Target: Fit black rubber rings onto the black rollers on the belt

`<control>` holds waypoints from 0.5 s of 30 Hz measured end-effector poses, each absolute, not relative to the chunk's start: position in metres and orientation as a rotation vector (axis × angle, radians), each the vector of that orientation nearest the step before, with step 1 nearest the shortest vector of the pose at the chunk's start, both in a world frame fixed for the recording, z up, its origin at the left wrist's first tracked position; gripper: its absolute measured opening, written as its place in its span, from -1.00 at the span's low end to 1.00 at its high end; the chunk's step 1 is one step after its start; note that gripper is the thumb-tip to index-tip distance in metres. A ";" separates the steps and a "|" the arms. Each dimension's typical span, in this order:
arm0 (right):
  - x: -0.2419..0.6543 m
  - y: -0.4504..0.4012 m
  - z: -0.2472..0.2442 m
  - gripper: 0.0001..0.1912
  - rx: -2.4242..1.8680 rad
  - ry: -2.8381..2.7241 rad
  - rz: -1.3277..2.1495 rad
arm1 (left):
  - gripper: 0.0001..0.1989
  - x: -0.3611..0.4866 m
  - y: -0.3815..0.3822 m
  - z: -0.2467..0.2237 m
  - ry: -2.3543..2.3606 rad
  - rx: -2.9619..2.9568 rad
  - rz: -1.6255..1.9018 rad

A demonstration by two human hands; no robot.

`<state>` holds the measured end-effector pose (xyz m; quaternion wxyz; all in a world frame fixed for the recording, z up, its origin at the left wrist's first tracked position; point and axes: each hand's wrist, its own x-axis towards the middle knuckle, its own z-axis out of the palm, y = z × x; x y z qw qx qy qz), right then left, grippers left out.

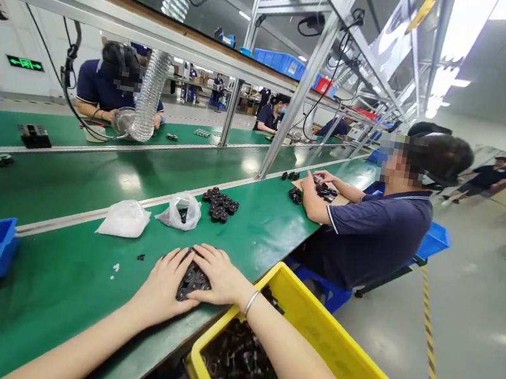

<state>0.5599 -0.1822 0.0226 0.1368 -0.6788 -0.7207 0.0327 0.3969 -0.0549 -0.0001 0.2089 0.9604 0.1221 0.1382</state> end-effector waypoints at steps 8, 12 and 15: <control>0.671 -0.196 0.011 -0.30 -2.142 -1.806 -0.059 | -0.24 0.534 -0.063 -0.005 0.199 2.627 0.497; 0.706 -0.198 0.007 -0.37 -2.214 -1.623 -0.133 | -0.31 0.580 -0.072 -0.005 0.167 2.610 0.562; 0.713 -0.202 0.000 -0.42 -2.273 -1.356 -0.235 | -0.28 0.588 -0.074 -0.006 0.165 2.598 0.625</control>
